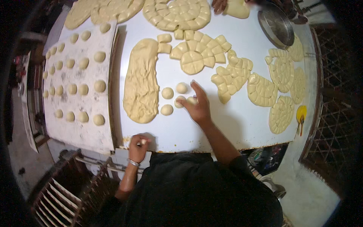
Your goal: The person shapes pieces of dough into small rounds and places them onto a large board.
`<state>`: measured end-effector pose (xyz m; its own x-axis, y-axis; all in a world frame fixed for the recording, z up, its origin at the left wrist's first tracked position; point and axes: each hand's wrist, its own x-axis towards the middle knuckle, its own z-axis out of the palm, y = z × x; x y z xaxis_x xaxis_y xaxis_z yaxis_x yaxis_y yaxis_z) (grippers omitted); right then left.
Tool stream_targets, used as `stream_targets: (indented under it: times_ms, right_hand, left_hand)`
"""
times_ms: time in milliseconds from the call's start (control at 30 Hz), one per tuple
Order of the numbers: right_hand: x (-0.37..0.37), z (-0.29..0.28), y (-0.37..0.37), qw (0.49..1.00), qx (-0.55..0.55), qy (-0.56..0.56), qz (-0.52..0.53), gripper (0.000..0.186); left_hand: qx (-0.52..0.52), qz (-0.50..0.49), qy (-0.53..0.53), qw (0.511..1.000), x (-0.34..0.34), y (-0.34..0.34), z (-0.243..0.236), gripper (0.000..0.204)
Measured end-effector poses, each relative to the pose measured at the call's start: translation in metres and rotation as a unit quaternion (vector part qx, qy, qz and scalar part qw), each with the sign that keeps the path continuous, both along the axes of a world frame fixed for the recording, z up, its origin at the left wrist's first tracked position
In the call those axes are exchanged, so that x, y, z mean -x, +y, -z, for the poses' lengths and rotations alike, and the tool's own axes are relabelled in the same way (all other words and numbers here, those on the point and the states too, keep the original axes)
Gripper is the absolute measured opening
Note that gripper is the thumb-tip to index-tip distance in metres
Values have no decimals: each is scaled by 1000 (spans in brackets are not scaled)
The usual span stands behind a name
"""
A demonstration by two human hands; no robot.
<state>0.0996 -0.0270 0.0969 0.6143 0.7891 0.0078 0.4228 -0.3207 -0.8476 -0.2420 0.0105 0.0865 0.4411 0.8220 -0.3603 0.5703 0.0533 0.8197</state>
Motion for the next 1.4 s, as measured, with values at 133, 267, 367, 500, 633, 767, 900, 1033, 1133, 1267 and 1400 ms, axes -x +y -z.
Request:
stream_targets:
  times_ms: [133, 267, 367, 500, 633, 767, 900, 1033, 1133, 1267, 1400]
  right_hand:
    - [50, -16, -55, 984, 27, 177, 5, 53]
    - [47, 24, -137, 989, 125, 76, 5, 36]
    - [27, 24, -199, 967, 105, 93, 214, 29]
    - [-27, 38, -266, 967, 117, -226, -17, 48]
    - [-46, 65, -265, 944, 103, -258, 180, 46]
    - [-27, 62, -283, 972, 111, -189, -89, 23]
    - [-105, 63, -295, 970, 102, -219, -31, 29]
    - [-98, 89, -250, 986, 31, -141, 81, 26]
    - [-130, 92, -300, 943, 4, -212, -257, 23]
    - [-162, 82, -223, 974, -31, -223, 30, 27]
    - [-134, 88, -264, 959, -8, -226, -172, 20]
  left_hand:
    - [109, 122, -118, 979, -101, 17, -50, 39]
    - [-131, 175, -112, 970, -191, 112, -16, 40]
    - [-407, 169, 156, 884, -271, 199, -12, 53]
    - [-417, 227, 277, 835, -295, 268, 21, 27]
    - [-344, 268, 225, 871, -294, 195, -24, 25]
    - [62, 43, -221, 972, -207, 77, -18, 28]
    - [-52, -97, -143, 984, -137, -73, -4, 25]
    - [-328, 45, 170, 928, -142, -214, 70, 34]
    - [-275, 2, 184, 944, -138, -179, 67, 39]
    - [-315, -271, 280, 865, -204, -126, 39, 39]
    - [-278, -33, 177, 944, -162, -181, 57, 37]
